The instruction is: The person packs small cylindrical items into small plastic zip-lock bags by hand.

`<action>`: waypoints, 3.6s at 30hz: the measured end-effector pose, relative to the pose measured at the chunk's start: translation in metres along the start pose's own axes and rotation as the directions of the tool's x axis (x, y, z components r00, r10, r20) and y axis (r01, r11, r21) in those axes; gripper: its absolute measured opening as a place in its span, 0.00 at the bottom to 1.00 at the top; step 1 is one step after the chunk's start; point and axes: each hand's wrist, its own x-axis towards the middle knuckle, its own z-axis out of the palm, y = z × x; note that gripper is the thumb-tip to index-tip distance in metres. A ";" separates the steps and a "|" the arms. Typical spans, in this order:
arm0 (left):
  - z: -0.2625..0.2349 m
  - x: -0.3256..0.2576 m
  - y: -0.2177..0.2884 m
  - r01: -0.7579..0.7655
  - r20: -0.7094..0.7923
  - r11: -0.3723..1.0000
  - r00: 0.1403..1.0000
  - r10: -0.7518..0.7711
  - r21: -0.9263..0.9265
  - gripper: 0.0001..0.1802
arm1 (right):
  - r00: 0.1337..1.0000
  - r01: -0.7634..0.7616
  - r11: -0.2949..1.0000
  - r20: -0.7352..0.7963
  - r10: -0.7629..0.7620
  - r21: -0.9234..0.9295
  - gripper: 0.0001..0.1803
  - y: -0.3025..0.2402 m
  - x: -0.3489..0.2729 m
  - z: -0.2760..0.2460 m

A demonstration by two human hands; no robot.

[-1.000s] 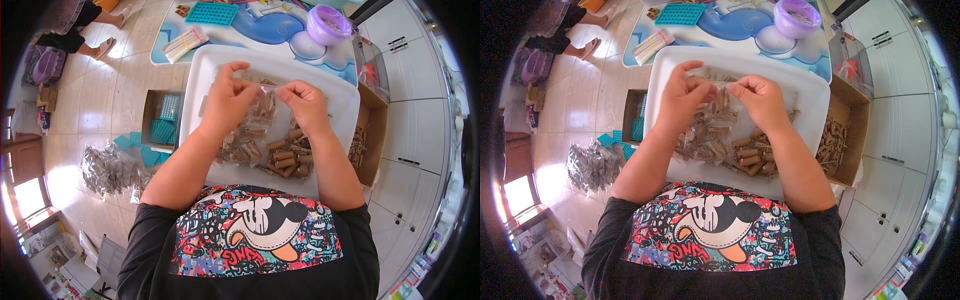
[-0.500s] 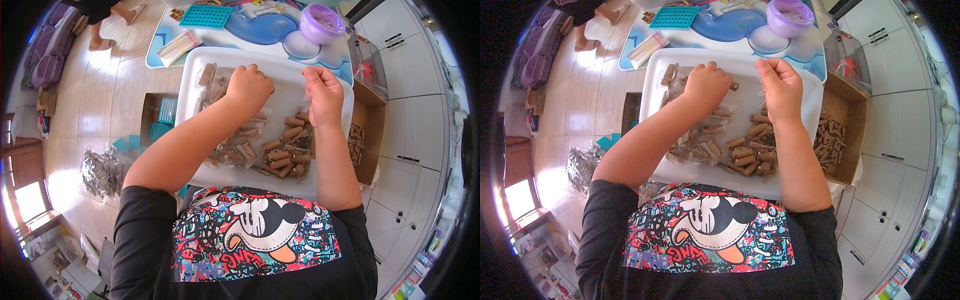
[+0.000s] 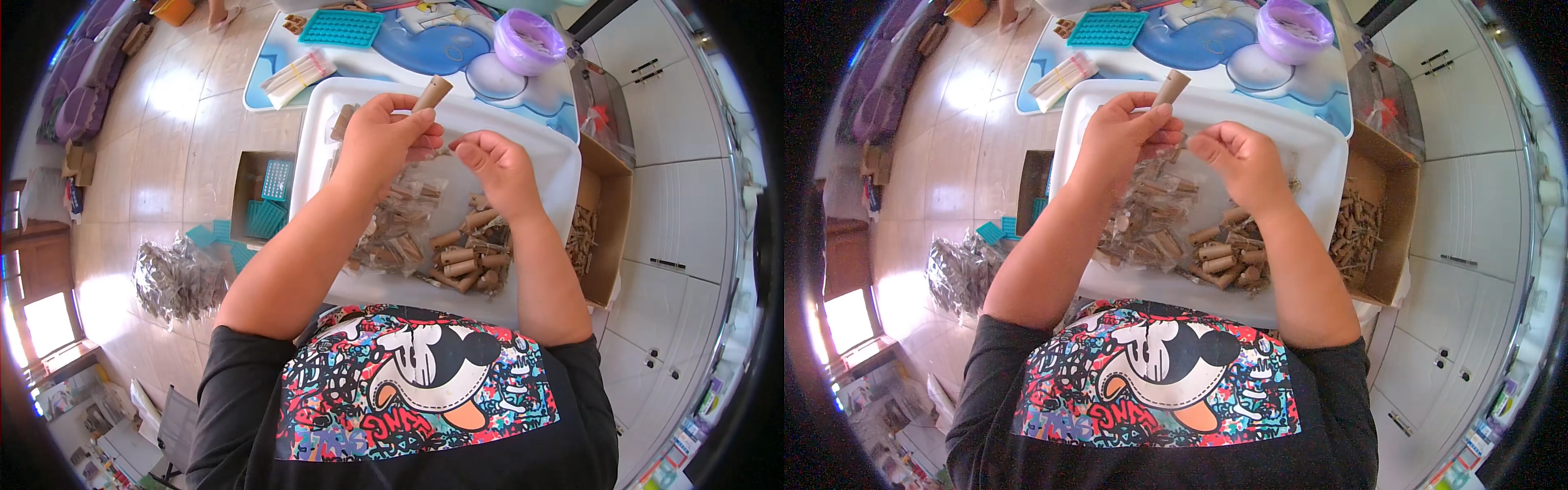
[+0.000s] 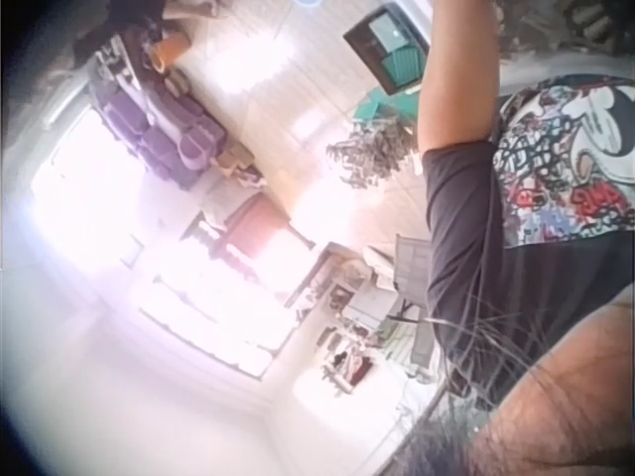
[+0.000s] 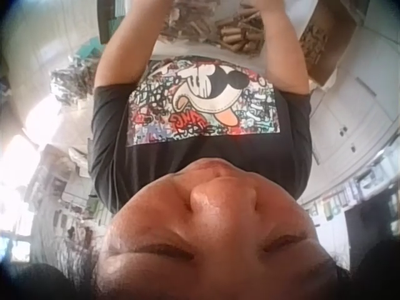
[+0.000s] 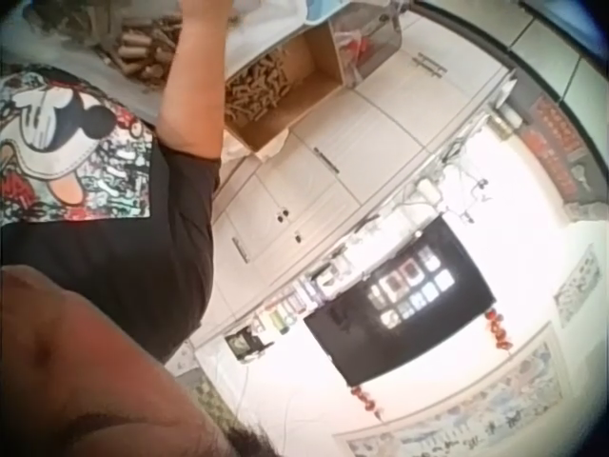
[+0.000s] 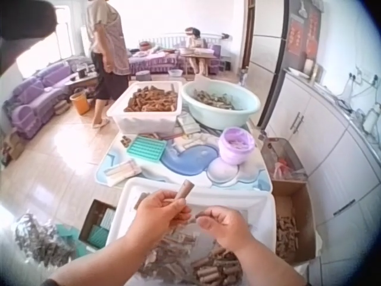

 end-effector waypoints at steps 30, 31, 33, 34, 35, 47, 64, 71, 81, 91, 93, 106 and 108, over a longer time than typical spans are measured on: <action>-0.009 -0.011 -0.019 -0.215 0.202 0.975 0.959 0.200 0.055 0.17 | 1.000 0.016 0.993 -0.026 -0.014 0.115 0.09 -0.007 -0.003 0.004; -0.010 -0.011 -0.018 -0.216 0.200 0.975 0.959 0.201 0.054 0.17 | 0.998 0.044 0.993 -0.042 -0.039 0.107 0.09 -0.006 -0.004 0.005; -0.011 -0.010 -0.018 -0.235 0.251 0.972 0.941 0.228 -0.002 0.21 | 0.996 0.071 0.993 -0.056 -0.066 0.099 0.09 -0.005 -0.004 0.009; -0.010 -0.009 -0.020 -0.236 0.250 0.972 0.941 0.229 -0.002 0.21 | 0.987 0.112 0.984 -0.128 -0.095 0.138 0.09 -0.004 -0.004 0.011; -0.009 -0.008 -0.026 -0.119 0.321 0.991 0.938 0.132 -0.060 0.22 | 0.973 0.156 0.972 -0.199 -0.120 0.175 0.09 -0.003 -0.003 0.012; -0.019 -0.001 -0.034 -0.068 0.225 0.996 0.973 0.053 0.060 0.16 | 0.989 0.085 0.962 -0.092 -0.112 -0.258 0.11 0.003 0.006 -0.016; -0.006 -0.012 -0.027 -0.026 0.204 0.999 0.979 0.017 0.041 0.12 | 0.990 0.138 0.987 0.023 -0.140 0.084 0.12 0.002 0.002 0.018; -0.110 0.022 0.032 -0.378 0.030 0.347 0.712 0.702 0.859 0.25 | 0.991 0.090 0.985 -0.110 -0.074 0.146 0.12 -0.001 -0.003 0.007; -0.182 0.087 0.018 0.175 -0.393 0.428 0.774 0.496 0.887 0.21 | 0.988 0.149 0.973 -0.066 -0.139 0.177 0.12 -0.001 0.000 0.016; -0.210 0.064 -0.006 -0.098 -0.251 0.407 0.652 0.715 0.908 0.15 | 0.988 0.155 0.969 -0.020 -0.154 0.192 0.11 -0.002 -0.004 0.020; -0.194 0.063 -0.002 -0.070 -0.268 0.423 0.677 0.685 0.904 0.15 | 0.991 0.131 0.972 -0.032 -0.127 0.196 0.11 0.002 -0.002 0.018; -0.162 0.026 0.032 0.005 -0.222 0.286 0.642 0.734 0.958 0.10 | 0.978 0.185 0.972 -0.124 -0.168 0.143 0.11 0.000 0.000 0.012; -0.156 0.017 0.030 -0.066 -0.318 0.487 0.679 0.662 0.871 0.08 | 0.977 0.188 0.973 -0.131 -0.171 0.131 0.11 -0.005 -0.001 0.014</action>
